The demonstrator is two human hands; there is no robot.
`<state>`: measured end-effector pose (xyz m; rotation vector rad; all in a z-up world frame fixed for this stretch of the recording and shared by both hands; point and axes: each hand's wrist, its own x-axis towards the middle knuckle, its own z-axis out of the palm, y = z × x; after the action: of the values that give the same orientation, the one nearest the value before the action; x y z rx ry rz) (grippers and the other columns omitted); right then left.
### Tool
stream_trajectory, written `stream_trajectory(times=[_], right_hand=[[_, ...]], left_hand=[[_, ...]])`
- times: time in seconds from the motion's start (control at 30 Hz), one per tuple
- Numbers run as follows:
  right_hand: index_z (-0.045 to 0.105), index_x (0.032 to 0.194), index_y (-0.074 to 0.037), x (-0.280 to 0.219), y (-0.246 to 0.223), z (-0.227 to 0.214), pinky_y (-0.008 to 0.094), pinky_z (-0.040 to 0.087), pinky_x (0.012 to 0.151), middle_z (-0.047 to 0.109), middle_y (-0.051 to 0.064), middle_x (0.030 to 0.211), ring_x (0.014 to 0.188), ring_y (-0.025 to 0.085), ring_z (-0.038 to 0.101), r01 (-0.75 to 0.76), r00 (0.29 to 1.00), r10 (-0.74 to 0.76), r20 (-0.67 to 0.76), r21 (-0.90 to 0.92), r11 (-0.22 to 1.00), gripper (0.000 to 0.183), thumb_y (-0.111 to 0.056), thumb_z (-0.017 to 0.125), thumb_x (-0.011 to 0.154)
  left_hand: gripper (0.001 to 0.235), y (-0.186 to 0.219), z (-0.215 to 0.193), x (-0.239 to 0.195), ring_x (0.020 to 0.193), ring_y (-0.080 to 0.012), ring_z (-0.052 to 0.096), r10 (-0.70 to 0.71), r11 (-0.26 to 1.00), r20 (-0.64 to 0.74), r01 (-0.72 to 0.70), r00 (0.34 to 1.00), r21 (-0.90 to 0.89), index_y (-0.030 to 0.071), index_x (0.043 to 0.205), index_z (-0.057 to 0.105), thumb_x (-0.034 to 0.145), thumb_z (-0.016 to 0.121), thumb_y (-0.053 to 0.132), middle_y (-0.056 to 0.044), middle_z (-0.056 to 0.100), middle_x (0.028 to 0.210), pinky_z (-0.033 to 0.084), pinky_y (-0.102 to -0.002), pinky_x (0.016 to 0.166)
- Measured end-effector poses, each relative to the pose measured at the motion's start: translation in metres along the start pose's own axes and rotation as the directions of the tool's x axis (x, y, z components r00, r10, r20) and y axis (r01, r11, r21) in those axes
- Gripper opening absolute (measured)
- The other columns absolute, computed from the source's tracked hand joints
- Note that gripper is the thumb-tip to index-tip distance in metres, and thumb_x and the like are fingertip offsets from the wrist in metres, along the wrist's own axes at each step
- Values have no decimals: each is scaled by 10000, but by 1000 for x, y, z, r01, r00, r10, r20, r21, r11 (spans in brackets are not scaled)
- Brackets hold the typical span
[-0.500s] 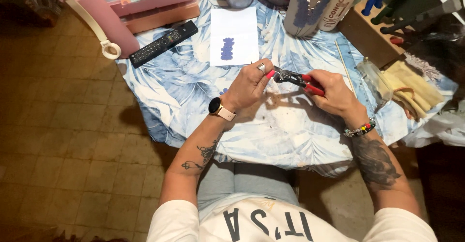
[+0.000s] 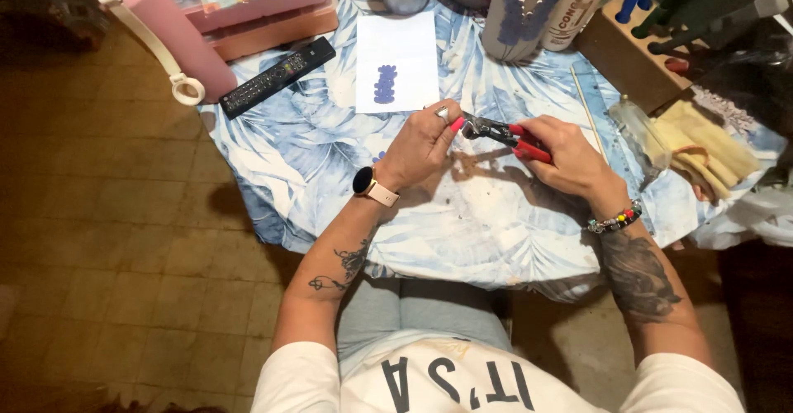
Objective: Trimming small pink plastic parts using a pair of side cutters
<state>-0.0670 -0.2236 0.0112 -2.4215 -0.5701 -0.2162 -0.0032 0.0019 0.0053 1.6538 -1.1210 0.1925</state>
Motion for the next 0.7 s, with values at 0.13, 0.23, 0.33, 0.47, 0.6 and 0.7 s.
stream_trajectory(times=[0.13,0.23,0.33,0.47,0.6,0.7], right_hand=[[541,1016,-17,-1,3,1,449,446,690,553,211,824,783,416,556,-2,1000,2,-7,-3,1000,393,-74,619,635],[550,996,-33,-3,9,3,436,450,680,560,199,800,772,398,563,-31,999,31,-9,-7,999,354,-97,626,656],[565,955,-50,-4,16,6,420,452,666,570,183,771,753,378,572,-76,997,76,-14,-15,997,316,-116,635,654],[550,990,-51,-1,6,2,432,451,679,564,193,811,775,389,565,-51,999,52,3,-29,998,348,-114,623,656],[539,1013,-35,0,3,0,444,451,693,554,202,840,791,403,560,-26,1000,26,9,-41,999,383,-99,618,644],[539,1028,-45,-2,8,2,441,453,695,552,193,843,794,395,561,-35,999,36,13,-41,999,395,-99,612,644]], left_hand=[[205,-1,1,0,572,-269,488,1,1000,-2,-1,1000,12,65,736,441,894,357,167,-87,417,609,437,-309,597],[207,-2,1,-1,574,-277,485,10,1000,-6,-10,1000,13,65,738,434,898,353,169,-90,411,608,436,-314,596],[200,-2,1,-1,565,-277,476,4,1000,-7,-4,1000,4,63,729,435,892,359,153,-88,405,601,434,-313,593],[195,3,-1,1,566,-281,490,1,1000,-18,-1,1000,24,67,738,433,893,357,157,-95,416,604,437,-317,590],[196,6,-2,1,572,-306,492,14,999,-19,-13,1000,41,69,743,433,893,362,173,-102,418,613,441,-326,583],[204,3,0,-1,560,-286,488,6,999,-19,-5,1000,45,67,740,435,898,350,165,-92,412,603,438,-317,578]])
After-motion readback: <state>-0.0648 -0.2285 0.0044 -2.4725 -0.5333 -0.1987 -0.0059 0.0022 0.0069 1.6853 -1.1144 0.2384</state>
